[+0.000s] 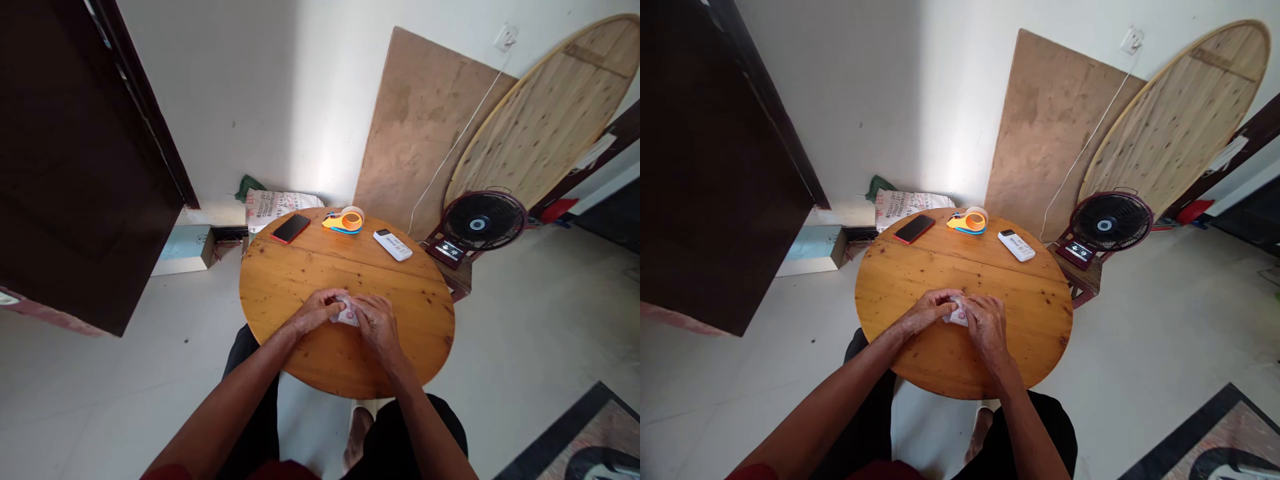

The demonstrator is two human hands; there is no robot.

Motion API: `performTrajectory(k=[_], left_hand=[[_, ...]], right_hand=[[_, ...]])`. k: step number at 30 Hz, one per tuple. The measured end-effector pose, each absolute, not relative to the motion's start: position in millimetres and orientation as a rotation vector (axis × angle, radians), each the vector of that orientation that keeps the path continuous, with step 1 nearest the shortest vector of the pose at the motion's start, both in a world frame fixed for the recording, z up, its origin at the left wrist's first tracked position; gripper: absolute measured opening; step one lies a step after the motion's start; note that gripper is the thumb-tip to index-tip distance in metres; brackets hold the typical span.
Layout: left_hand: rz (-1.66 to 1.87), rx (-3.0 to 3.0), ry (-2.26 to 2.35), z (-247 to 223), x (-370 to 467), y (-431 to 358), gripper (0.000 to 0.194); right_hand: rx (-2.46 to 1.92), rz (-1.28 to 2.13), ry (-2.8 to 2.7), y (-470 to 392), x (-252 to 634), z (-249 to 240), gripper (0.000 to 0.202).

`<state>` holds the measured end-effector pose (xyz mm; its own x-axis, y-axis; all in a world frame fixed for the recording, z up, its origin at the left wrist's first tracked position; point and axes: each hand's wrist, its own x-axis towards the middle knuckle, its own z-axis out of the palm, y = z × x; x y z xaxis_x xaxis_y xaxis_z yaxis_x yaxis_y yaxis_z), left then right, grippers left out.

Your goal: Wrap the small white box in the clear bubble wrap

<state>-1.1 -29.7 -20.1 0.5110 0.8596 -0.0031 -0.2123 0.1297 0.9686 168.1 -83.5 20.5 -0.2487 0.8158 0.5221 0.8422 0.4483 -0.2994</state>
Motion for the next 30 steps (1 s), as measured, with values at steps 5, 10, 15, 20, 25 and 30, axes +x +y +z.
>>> performTrajectory(k=[5,10,15,20,25,30], left_hand=[[0.886,1.231,0.71,-21,2,-30,0.054],[0.935,1.454,0.822,-21,3,-30,0.046],[1.011,1.761,0.983,-20,6,-30,0.036],[1.075,1.91,1.083,-21,12,-27,0.032],[1.101,1.867,1.155,-25,17,-25,0.029],[1.133,1.842,1.148,-25,18,-28,0.028]], right_hand=[[-1.402,-0.17,-2.122,-88,165,16,0.027],[-1.403,-0.314,-2.173,-95,164,6,0.032],[-1.434,-0.421,-2.179,-95,164,2,0.032],[-1.508,-0.469,-2.164,-86,164,1,0.03],[-1.485,-0.356,-2.117,-78,166,-4,0.029],[-1.463,-0.161,-2.03,-82,170,-5,0.028]])
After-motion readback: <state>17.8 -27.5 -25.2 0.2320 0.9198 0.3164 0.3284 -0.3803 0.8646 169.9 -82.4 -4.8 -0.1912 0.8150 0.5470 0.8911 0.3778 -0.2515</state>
